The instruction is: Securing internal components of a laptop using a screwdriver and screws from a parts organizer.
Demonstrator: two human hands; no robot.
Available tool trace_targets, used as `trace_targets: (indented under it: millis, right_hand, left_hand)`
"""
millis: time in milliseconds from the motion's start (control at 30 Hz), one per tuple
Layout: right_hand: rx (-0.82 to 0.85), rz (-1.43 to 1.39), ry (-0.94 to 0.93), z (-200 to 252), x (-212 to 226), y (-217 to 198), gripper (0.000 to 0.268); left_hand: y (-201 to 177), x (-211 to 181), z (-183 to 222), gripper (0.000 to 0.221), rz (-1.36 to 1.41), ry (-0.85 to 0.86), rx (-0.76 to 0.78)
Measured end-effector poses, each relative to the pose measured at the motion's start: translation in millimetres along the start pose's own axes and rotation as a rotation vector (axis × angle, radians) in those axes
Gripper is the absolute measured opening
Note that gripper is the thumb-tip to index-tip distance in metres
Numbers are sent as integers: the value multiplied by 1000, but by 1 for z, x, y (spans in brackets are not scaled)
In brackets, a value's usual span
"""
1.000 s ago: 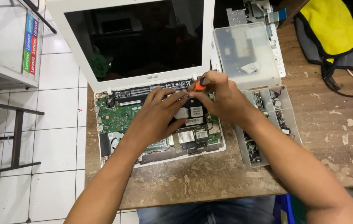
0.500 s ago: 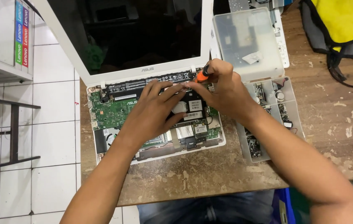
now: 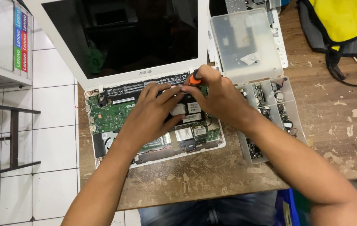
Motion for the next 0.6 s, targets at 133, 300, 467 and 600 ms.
trace_targets:
  millis: [133,300,467,600]
  right_hand:
    - [74,-48,-5,2,0,-2,44]
    - [2,13,51,0,1,-7,46]
    - [-124,-180,-67,-6,-19,-13,59]
    - [-251,-203,-182,-8,2,-67,78]
  left_hand:
    - [1,1,0,48,-13,8,3]
    - [1,0,1,46,-18,5,0]
    - [0,8,5,41,-78,16,-49]
    - [-13,12,11,34,-231,13,-176]
Point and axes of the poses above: each hand's wrist, its own z-axis away from the middle knuckle, its own y-axis out of the palm, x = y × z, the point moved 5 cm from there along -z, towards the middle knuckle, and after that the axes turned 15 degrees about y, right-handed, at the moved point
